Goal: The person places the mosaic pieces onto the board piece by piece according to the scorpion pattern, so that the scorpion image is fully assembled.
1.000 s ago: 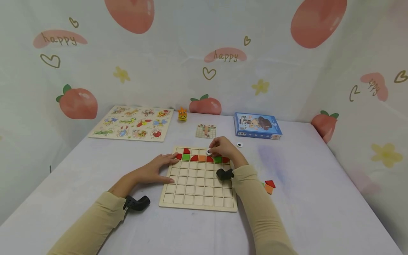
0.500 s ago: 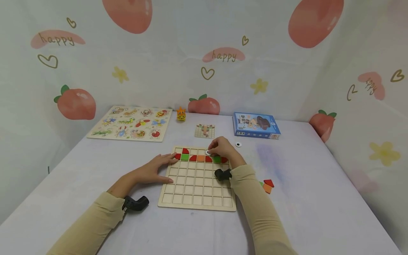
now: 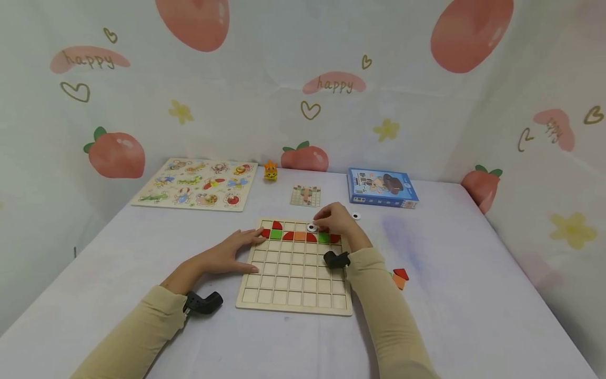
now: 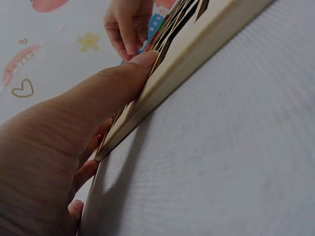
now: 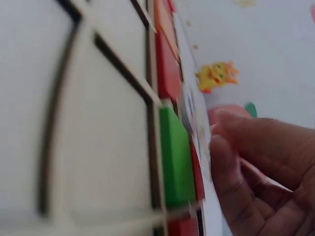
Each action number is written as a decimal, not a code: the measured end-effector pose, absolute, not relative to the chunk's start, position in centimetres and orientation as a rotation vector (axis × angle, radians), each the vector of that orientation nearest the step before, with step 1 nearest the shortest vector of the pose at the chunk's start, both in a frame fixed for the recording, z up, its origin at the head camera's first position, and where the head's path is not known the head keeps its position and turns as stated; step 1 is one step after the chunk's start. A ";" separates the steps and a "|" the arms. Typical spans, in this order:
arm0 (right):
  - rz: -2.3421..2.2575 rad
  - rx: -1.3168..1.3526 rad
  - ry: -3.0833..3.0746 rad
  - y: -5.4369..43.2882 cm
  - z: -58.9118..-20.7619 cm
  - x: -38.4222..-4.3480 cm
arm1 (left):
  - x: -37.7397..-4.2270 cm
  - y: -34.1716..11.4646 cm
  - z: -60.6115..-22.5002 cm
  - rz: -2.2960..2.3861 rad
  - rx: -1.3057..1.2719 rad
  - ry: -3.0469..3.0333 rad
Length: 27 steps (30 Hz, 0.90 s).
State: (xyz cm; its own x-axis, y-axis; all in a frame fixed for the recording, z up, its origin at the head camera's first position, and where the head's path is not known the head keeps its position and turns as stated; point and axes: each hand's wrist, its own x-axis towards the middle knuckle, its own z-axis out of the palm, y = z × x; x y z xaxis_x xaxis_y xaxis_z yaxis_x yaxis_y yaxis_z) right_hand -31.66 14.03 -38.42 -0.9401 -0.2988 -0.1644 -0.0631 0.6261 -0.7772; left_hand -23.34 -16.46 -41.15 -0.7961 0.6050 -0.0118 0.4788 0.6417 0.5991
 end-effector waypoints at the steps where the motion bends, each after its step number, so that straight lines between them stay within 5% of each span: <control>1: -1.232 -0.285 2.585 14.4 -38.4 -31.6 | -23.3 -16.4 -41.2 0.880 0.889 2.649; 27: -1.564 0.316 2.650 21.1 -40.0 -32.3 | -23.3 -16.5 -41.4 0.885 0.900 2.657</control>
